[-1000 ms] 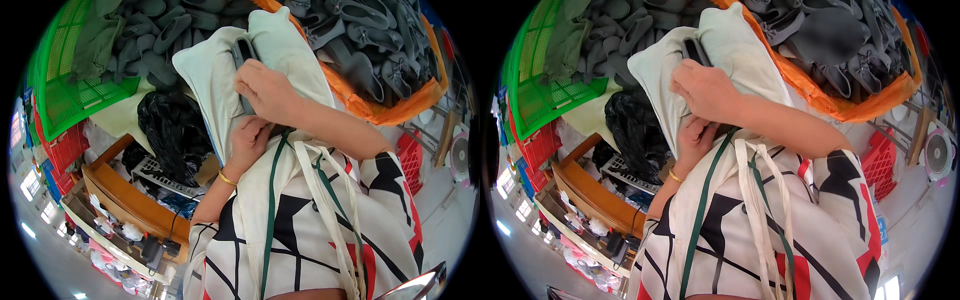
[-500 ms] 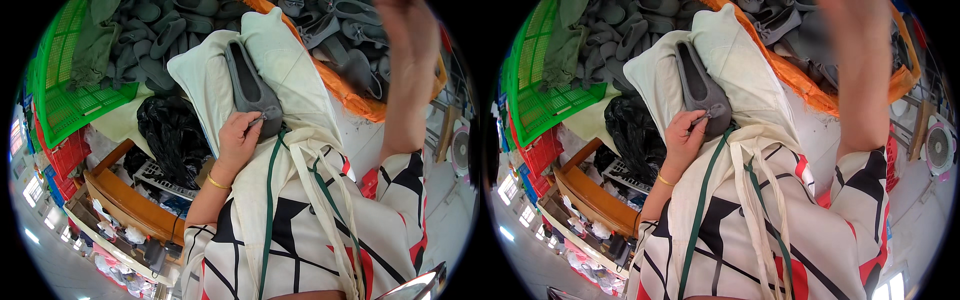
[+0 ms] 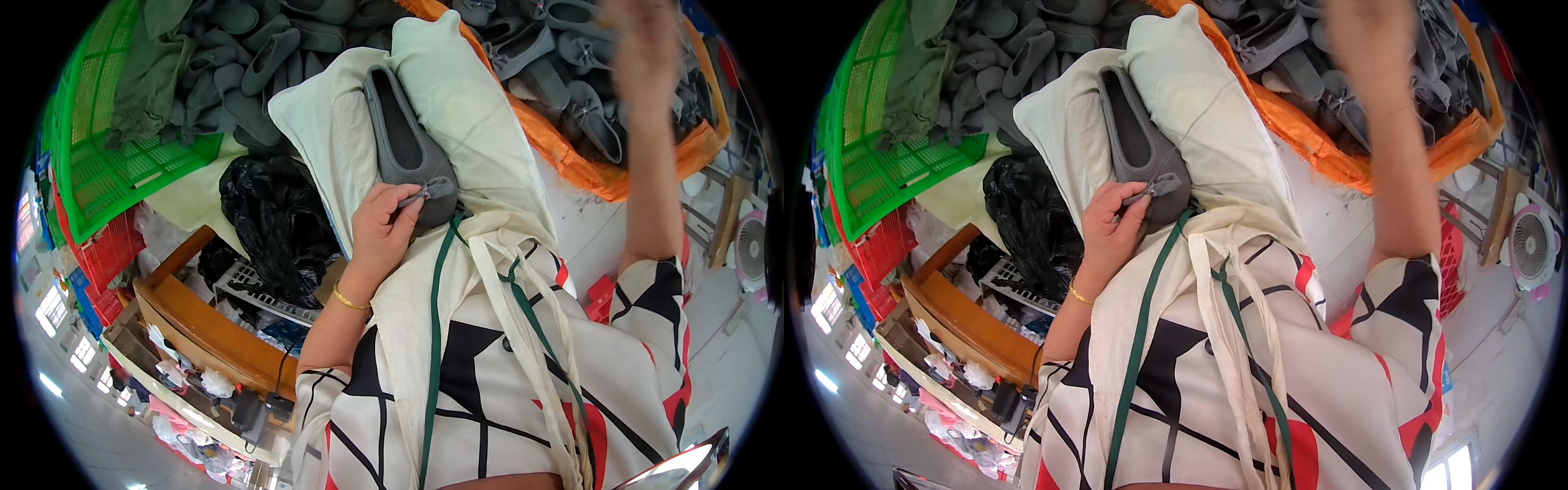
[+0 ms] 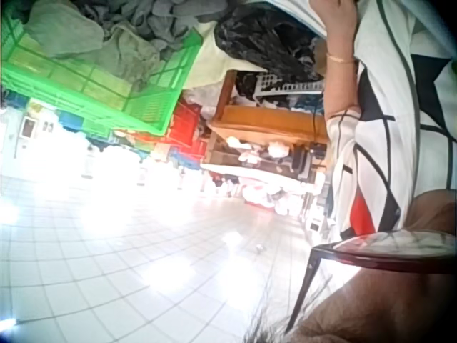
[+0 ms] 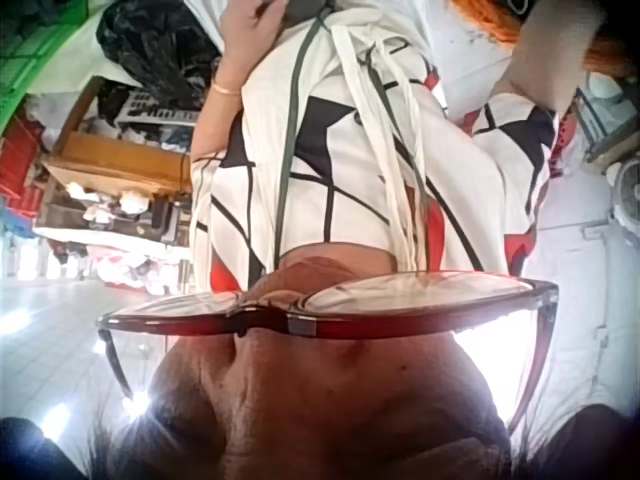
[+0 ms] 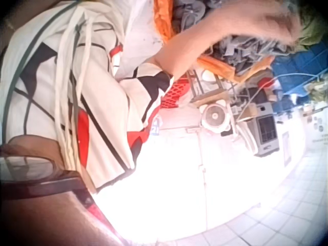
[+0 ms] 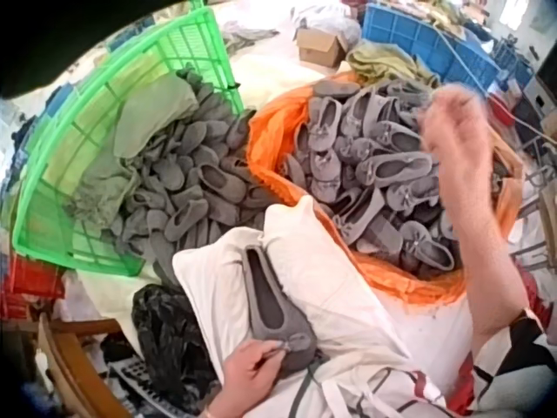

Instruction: The person is sewing grey slippers using a needle and thread. They pick up a slipper from a pile, stitch the upper part, and then place it into a white sack. The process is repeated for multiple slippers in a workshop setting.

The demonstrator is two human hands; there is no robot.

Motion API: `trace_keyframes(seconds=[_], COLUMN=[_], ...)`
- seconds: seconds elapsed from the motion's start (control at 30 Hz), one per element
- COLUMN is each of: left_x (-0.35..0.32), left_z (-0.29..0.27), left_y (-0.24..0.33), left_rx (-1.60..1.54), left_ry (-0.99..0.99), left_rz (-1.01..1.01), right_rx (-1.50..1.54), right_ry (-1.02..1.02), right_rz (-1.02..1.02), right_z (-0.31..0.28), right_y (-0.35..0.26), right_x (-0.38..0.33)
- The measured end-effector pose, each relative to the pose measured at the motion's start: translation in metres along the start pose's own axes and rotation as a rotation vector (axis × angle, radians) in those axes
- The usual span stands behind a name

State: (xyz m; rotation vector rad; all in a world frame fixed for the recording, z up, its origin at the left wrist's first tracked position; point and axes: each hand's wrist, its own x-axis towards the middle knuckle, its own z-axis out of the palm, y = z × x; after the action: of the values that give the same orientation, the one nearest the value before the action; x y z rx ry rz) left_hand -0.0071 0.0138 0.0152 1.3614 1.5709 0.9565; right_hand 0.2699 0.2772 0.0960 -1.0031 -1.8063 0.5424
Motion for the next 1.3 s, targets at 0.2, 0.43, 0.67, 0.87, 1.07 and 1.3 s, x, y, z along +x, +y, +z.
trace_keyframes(seconds=[0.2, 0.43, 0.67, 0.87, 1.07, 1.3], left_x=[0.005, 0.002, 0.007, 0.014, -0.002, -0.024], left_z=[-0.004, -0.003, -0.005, -0.005, -0.002, 0.009], left_y=[0.002, -0.002, -0.002, -0.005, -0.006, -0.010], left_rx=[0.025, 0.029, 0.022, 0.068, -0.095, 0.091], left_ry=[-0.037, 0.013, -0.026, -0.065, 0.074, -0.055], left_rz=[0.007, -0.008, -0.050, -0.092, -0.359, -0.617], right_rx=[-0.009, -0.082, -0.171, -0.196, -0.112, -0.026], right_ry=[-0.815, -0.753, -0.587, -0.410, -0.400, -0.401], right_rz=[-0.251, -0.507, -0.477, -0.295, -0.242, -0.225], right_z=[0.099, 0.121, 0.142, 0.167, 0.163, 0.151], right_y=[-0.044, -0.043, -0.044, -0.036, -0.036, -0.041], right_x=[-0.120, -0.127, -0.131, -0.128, -0.131, -0.133])
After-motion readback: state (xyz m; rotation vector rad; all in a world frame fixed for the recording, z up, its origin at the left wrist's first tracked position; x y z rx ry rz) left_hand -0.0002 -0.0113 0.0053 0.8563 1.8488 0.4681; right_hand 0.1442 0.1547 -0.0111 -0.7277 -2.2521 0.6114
